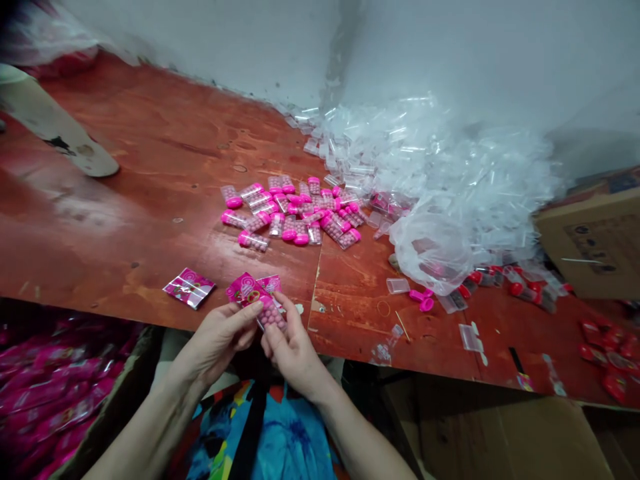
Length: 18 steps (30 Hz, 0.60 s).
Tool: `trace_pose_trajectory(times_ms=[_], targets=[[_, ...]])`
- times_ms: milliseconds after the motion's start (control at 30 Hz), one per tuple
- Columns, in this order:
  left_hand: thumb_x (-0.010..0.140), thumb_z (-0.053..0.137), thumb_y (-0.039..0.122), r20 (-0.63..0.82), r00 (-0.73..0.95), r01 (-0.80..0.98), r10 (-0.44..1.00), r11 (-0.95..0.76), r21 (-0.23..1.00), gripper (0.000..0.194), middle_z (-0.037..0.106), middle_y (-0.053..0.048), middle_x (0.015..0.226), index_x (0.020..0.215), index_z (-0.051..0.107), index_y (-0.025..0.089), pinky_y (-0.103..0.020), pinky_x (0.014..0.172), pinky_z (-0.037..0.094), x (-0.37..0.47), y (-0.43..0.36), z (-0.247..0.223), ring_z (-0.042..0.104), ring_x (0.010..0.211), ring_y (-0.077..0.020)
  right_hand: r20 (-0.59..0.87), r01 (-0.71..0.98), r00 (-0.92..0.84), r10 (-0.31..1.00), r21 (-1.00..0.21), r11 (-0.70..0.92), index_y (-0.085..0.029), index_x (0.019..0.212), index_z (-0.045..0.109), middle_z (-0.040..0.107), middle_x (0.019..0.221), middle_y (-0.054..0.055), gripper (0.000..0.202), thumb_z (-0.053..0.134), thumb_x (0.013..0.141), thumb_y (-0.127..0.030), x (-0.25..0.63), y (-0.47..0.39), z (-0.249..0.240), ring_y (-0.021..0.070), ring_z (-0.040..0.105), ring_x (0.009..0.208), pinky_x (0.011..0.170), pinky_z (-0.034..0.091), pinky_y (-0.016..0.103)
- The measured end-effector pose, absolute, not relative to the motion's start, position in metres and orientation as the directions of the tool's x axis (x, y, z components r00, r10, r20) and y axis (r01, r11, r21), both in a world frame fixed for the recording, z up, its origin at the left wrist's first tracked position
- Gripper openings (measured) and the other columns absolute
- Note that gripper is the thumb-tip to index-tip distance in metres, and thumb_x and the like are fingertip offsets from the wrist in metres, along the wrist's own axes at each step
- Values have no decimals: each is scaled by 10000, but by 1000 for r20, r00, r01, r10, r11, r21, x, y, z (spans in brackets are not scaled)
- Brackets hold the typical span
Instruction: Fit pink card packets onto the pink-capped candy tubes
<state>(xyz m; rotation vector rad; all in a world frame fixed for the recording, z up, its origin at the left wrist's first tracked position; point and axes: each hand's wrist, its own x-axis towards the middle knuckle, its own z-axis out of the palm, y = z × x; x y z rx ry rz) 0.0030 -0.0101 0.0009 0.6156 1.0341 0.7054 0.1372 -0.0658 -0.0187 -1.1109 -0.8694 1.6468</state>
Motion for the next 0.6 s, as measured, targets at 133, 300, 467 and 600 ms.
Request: trace_pose_trajectory(times_ms=[133,300,467,600], targets=[[746,722,465,-561,394,-332,728,682,651,415,382,59,376,541,544,151,-206,410,192,6,-13,-4,271,372,-43,-247,-222,-34,968,-943,-248,-288,1433,351,554,711,-17,611,595,887,-411,132,-62,-17,109,466,542,498,414,211],[736,717,485,-559,378,-256,738,663,703,431,537,-22,458,546,576,124,-199,395,176,11,-24,-8,348,377,-42,-347,-502,-245,905,-753,-424,-286,1474,192,488,585,-97,706,554,901,-481,134,-55,-18,33,200,341,336,203,146],[757,706,462,-522,357,-262,775,619,740,331,535,13,458,720,620,145,-176,365,170,6,-24,-8,367,353,-43,-303,-439,-230,925,-816,-376,-270,1453,241,533,606,-83,688,564,894,-507,137,-57,-27,31,267,329,337,237,147],[745,737,391,-461,228,-377,858,514,771,517,445,104,402,1195,559,209,-157,352,188,3,-20,-6,328,311,-46,-269,-347,-236,934,-874,-339,-274,1423,318,564,652,-58,631,584,890,-483,142,-63,-32,41,331,364,366,266,163]])
